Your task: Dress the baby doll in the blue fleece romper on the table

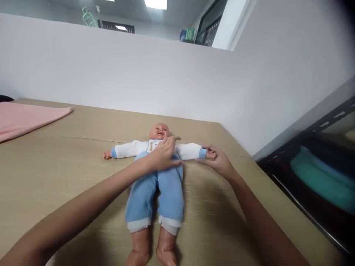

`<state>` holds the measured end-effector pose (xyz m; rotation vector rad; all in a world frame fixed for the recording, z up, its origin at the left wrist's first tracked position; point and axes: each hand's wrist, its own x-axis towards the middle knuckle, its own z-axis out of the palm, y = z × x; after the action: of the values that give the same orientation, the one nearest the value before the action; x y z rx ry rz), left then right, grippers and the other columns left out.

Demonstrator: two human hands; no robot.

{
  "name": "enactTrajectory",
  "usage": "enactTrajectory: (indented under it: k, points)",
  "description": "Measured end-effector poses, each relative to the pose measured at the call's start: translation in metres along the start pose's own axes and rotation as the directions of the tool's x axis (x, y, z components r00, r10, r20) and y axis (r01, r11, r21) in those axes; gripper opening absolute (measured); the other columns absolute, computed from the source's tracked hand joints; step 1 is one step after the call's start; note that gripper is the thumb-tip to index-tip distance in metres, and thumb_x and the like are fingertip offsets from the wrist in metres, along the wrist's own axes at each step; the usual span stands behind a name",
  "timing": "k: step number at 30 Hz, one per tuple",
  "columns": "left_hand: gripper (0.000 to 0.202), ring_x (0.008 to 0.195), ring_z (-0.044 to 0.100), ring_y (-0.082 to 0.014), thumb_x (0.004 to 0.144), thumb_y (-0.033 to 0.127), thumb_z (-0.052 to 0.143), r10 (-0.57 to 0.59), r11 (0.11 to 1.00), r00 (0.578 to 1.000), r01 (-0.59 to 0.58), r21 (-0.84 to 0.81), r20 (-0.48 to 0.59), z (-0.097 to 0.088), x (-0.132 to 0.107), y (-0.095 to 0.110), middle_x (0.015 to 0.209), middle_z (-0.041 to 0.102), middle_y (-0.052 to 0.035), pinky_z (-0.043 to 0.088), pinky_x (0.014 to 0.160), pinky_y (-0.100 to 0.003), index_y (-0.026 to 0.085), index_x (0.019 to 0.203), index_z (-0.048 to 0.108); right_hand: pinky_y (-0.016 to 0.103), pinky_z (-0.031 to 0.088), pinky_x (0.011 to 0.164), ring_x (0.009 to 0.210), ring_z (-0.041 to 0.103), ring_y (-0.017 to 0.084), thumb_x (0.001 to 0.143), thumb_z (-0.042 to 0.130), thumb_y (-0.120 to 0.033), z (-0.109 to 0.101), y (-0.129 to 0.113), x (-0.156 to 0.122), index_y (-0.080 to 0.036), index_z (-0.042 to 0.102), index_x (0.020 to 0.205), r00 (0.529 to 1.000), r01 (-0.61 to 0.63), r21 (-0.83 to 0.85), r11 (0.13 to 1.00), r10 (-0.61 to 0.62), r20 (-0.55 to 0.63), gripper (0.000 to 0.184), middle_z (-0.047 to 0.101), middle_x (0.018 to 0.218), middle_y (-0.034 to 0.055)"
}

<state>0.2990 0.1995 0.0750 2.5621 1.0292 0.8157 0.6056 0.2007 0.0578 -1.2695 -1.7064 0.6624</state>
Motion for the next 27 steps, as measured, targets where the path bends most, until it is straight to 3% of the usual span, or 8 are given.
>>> enactTrajectory:
  k: [2, 6, 10, 13, 16, 18, 21, 27]
  points:
    - [0.079, 0.151, 0.063, -0.0485, 0.086, 0.027, 0.092, 0.049, 0.999, 0.996, -0.049, 0.001, 0.072, 0.007, 0.028, -0.011, 0.158, 0.067, -0.0273, 0.051, 0.125, -0.065, 0.014, 0.154, 0.055, 0.052, 0.065, 0.109, 0.116, 0.08, 0.038, 0.067, 0.108, -0.065, 0.015, -0.01, -0.005, -0.024, 0.079, 0.114, 0.999, 0.032, 0.045, 0.998, -0.032, -0.003, 0.069, 0.084, 0.118, 0.0113]
    - [0.035, 0.119, 0.079, -0.0423, 0.097, 0.026, 0.072, 0.095, 0.993, 0.991, -0.088, -0.073, 0.094, 0.019, 0.045, -0.026, 0.125, 0.082, -0.022, 0.062, 0.104, -0.056, 0.014, 0.13, 0.068, 0.047, 0.067, 0.109, 0.132, 0.075, 0.034, 0.079, 0.103, -0.063, 0.042, -0.014, -0.018, -0.029, 0.067, 0.142, 0.999, 0.037, 0.316, 0.948, -0.034, -0.016, 0.08, 0.075, 0.149, 0.0144]
    - [0.049, 0.144, 0.072, -0.038, 0.102, 0.033, 0.066, 0.104, 0.913, 0.982, -0.156, -0.377, -0.155, 0.018, 0.038, -0.035, 0.157, 0.075, -0.0203, 0.056, 0.123, -0.053, 0.016, 0.148, 0.066, 0.051, 0.065, 0.115, 0.134, 0.071, 0.032, 0.086, 0.1, -0.062, 0.06, 0.006, -0.027, -0.031, 0.06, 0.154, 0.998, -0.043, 0.351, 0.935, 0.025, 0.055, 0.085, 0.072, 0.151, 0.0152]
    - [0.048, 0.151, 0.068, -0.0398, 0.099, 0.042, 0.075, -0.085, 0.802, 0.941, -0.131, -0.583, -0.328, 0.009, 0.032, -0.04, 0.159, 0.076, -0.0173, 0.048, 0.133, -0.055, 0.017, 0.14, 0.073, 0.054, 0.062, 0.119, 0.133, 0.073, 0.032, 0.092, 0.094, -0.068, 0.079, 0.017, -0.034, -0.028, 0.066, 0.146, 0.973, -0.149, 0.367, 0.918, 0.07, 0.22, 0.072, 0.075, 0.143, 0.0149]
    - [0.041, 0.135, 0.076, -0.0402, 0.096, 0.055, 0.083, -0.336, 0.676, 0.881, -0.02, -0.737, -0.333, -0.003, 0.022, -0.046, 0.132, 0.086, -0.0143, 0.055, 0.125, -0.054, 0.019, 0.117, 0.079, 0.05, 0.063, 0.115, 0.125, 0.077, 0.03, 0.097, 0.089, -0.07, 0.103, 0.009, -0.038, -0.03, 0.067, 0.144, 0.945, -0.183, 0.415, 0.891, 0.042, 0.326, 0.066, 0.077, 0.139, 0.0124]
    - [0.049, 0.121, 0.079, -0.0382, 0.094, 0.068, 0.086, -0.457, 0.563, 0.837, 0.011, -0.826, -0.3, -0.011, 0.015, -0.052, 0.11, 0.086, -0.011, 0.061, 0.113, -0.051, 0.02, 0.106, 0.078, 0.048, 0.064, 0.114, 0.126, 0.077, 0.029, 0.1, 0.087, -0.067, 0.117, -0.006, -0.035, -0.031, 0.067, 0.144, 0.94, -0.178, 0.45, 0.875, 0.016, 0.341, 0.06, 0.078, 0.139, 0.0107]
    - [0.06, 0.111, 0.08, -0.0342, 0.089, 0.077, 0.09, -0.552, 0.454, 0.769, -0.046, -0.89, -0.322, -0.02, 0.006, -0.057, 0.102, 0.083, -0.0077, 0.063, 0.103, -0.046, 0.021, 0.106, 0.077, 0.048, 0.062, 0.116, 0.134, 0.074, 0.029, 0.1, 0.088, -0.061, 0.131, -0.031, -0.024, -0.032, 0.069, 0.141, 0.934, -0.213, 0.528, 0.822, 0.013, 0.357, 0.054, 0.079, 0.141, 0.009]
    - [0.062, 0.118, 0.081, -0.0342, 0.085, 0.075, 0.095, -0.682, 0.399, 0.613, -0.143, -0.905, -0.398, -0.028, -0.006, -0.066, 0.109, 0.085, -0.0061, 0.065, 0.105, -0.045, 0.023, 0.111, 0.075, 0.043, 0.06, 0.111, 0.129, 0.071, 0.03, 0.093, 0.094, -0.064, 0.158, -0.055, 0.001, -0.029, 0.075, 0.126, 0.92, -0.268, 0.578, 0.771, 0.027, 0.39, 0.051, 0.078, 0.132, 0.0064]
